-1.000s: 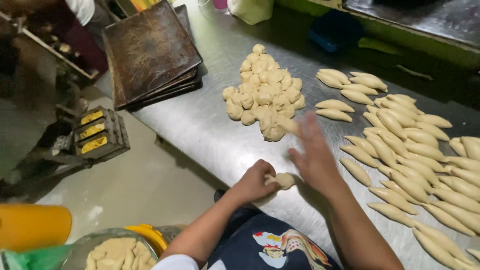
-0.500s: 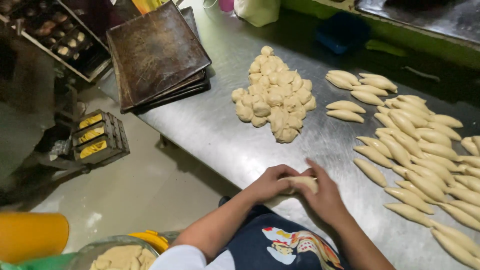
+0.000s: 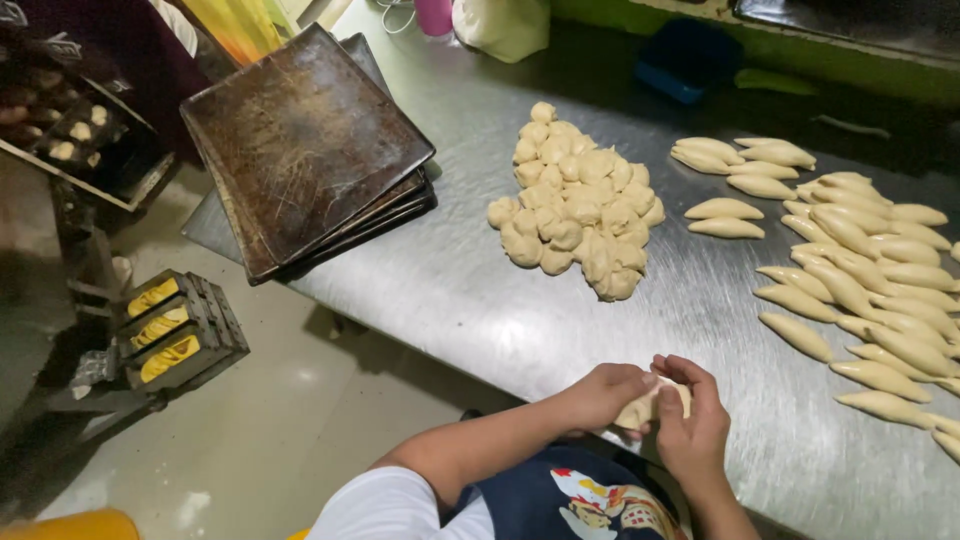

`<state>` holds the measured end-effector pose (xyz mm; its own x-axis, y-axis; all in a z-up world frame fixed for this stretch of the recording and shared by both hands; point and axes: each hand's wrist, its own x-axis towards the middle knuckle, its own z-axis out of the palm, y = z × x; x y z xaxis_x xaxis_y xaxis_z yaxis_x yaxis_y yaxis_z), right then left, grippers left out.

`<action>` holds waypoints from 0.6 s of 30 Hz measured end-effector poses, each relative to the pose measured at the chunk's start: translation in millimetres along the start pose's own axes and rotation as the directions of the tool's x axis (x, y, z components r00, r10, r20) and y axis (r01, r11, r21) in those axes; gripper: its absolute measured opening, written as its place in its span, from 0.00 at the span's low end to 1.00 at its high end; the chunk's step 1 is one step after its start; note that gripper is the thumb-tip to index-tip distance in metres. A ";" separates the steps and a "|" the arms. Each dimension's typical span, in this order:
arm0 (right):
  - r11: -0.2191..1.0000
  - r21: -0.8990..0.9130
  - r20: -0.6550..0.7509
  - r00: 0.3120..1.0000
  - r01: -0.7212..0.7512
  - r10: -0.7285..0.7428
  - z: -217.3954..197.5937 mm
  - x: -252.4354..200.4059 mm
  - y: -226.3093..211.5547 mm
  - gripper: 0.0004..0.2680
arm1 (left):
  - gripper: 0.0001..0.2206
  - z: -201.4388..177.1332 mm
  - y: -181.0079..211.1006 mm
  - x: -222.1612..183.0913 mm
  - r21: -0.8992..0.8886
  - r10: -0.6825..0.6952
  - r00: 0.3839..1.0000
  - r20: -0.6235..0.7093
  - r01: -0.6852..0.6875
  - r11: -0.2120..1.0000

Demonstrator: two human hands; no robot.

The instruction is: Shaping small portions of dough into pointed rolls on a metal workbench

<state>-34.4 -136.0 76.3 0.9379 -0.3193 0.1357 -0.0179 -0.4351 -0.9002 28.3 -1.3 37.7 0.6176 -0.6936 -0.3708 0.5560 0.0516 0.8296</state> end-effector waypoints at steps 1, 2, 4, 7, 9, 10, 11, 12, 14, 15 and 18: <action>0.999 -0.009 0.012 0.999 0.043 -0.043 -4.0 -1.2 -4.5 0.17 | 0.17 4.8 -6.6 1.3 -0.294 0.110 0.994 -0.020 -0.111 0.949; 0.999 -0.006 0.011 0.999 0.047 -0.047 -4.9 4.9 6.3 0.17 | 0.17 1.2 -14.6 12.4 -0.290 0.112 0.993 -0.021 -0.114 0.950; 0.939 -0.252 -0.039 0.967 0.236 -0.253 -15.5 12.4 31.9 0.15 | 0.10 3.7 -37.7 34.7 -0.528 0.014 1.000 -0.019 -0.022 0.849; 0.928 -0.251 0.147 0.959 0.274 -0.243 -44.9 35.8 42.5 0.14 | 0.25 11.8 -12.7 35.6 0.034 -0.107 0.992 -0.062 0.109 0.993; 0.884 -0.202 0.221 0.899 0.422 -0.379 -60.8 43.0 43.9 0.12 | 0.23 26.4 -14.8 39.7 0.011 -0.056 0.997 0.056 0.056 0.998; 0.824 -0.154 0.285 0.823 0.545 -0.491 -69.9 44.2 46.2 0.10 | 0.23 35.3 -18.9 41.3 -0.022 -0.015 0.983 0.185 0.019 1.000; 0.821 -0.147 0.296 0.817 0.551 -0.495 -74.1 47.4 57.1 0.10 | 0.23 49.7 -19.2 46.3 -0.030 -0.008 0.985 0.175 0.013 0.999; 0.828 -0.120 0.196 0.831 0.547 -0.521 -77.7 51.0 67.9 0.11 | 0.18 63.5 -19.0 51.5 -0.097 -0.033 0.999 0.017 0.034 0.995; 0.828 -0.077 0.107 0.830 0.556 -0.547 -83.6 56.0 60.0 0.13 | 0.14 72.8 -21.7 68.9 -0.175 -0.060 0.986 -0.156 0.032 0.984; 0.790 -0.027 0.124 0.786 0.612 -0.605 -86.4 56.2 42.3 0.16 | 0.15 68.4 -25.9 81.2 -0.259 0.008 0.955 -0.297 -0.088 0.962; 0.739 0.029 0.116 0.732 0.673 -0.672 -85.4 71.7 43.0 0.17 | 0.19 105.2 10.1 61.0 -0.413 0.051 0.895 -0.444 -0.255 0.874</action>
<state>2.5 -249.5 82.7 0.7384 0.1559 0.6561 0.6285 -0.5117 -0.5858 13.1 -118.7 67.4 0.8277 -0.2987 -0.4750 0.5586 0.5185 0.6474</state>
